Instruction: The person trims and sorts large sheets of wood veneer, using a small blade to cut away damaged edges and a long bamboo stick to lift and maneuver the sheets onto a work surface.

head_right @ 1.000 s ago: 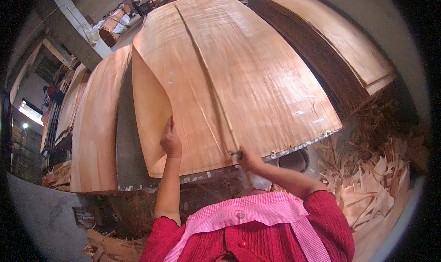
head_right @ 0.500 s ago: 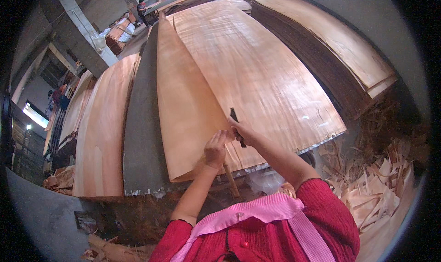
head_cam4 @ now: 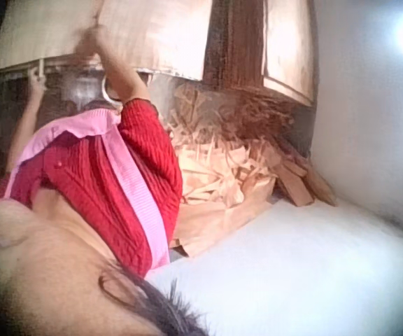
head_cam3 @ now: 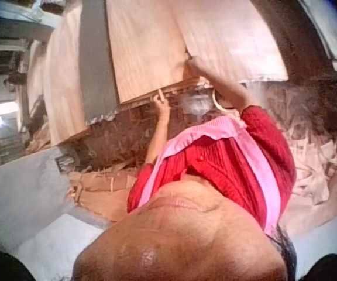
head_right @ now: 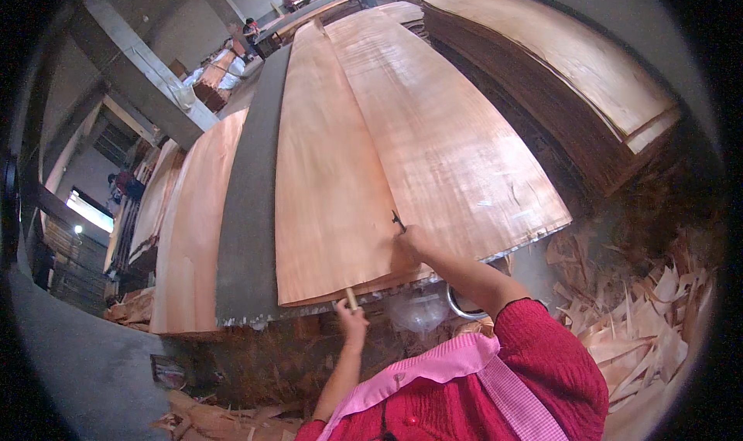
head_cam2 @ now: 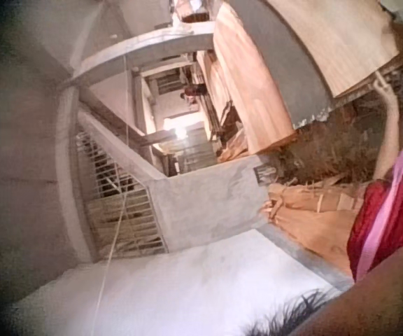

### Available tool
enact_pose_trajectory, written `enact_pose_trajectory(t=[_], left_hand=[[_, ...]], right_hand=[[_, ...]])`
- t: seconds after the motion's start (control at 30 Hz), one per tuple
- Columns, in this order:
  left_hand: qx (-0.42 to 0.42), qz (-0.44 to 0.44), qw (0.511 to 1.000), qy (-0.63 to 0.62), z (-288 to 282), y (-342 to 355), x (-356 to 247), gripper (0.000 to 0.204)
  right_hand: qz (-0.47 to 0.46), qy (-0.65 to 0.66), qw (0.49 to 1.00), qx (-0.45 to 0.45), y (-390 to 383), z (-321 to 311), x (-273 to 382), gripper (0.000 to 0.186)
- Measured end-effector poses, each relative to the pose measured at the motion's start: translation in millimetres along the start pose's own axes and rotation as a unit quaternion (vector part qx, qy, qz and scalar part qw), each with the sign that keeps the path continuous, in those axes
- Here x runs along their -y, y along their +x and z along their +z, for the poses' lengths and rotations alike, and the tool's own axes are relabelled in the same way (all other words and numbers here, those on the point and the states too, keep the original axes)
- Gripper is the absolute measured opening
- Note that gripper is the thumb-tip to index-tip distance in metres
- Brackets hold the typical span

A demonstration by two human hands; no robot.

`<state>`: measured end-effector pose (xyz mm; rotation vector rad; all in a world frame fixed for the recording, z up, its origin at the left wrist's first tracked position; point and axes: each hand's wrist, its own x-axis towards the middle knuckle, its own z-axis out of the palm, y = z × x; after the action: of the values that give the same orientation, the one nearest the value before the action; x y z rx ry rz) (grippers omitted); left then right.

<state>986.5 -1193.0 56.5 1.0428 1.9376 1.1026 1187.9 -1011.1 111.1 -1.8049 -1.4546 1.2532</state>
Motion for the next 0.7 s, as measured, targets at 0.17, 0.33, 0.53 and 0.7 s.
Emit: enact_pose_trajectory(t=[0.17, 0.33, 0.53, 0.7], left_hand=[[-0.032, 0.018, 0.999, -0.021, -37, -30, -61, 0.031], [0.008, 0.157, 0.986, -0.046, 28, -53, -84, 0.029], [0.145, 0.211, 0.963, -0.085, 110, -97, -165, 0.036], [0.269, 0.213, 0.939, -0.031, 156, -116, -152, 0.039]], right_hand=[[-0.144, -0.155, 0.976, -0.055, -31, -41, -19, 0.032], [-0.083, 0.117, 0.964, 0.224, -93, -24, 32, 0.037], [0.077, 0.398, 0.904, 0.131, -49, -42, 14, 0.023], [0.004, 0.365, 0.931, 0.023, -46, -142, -20, 0.021]])
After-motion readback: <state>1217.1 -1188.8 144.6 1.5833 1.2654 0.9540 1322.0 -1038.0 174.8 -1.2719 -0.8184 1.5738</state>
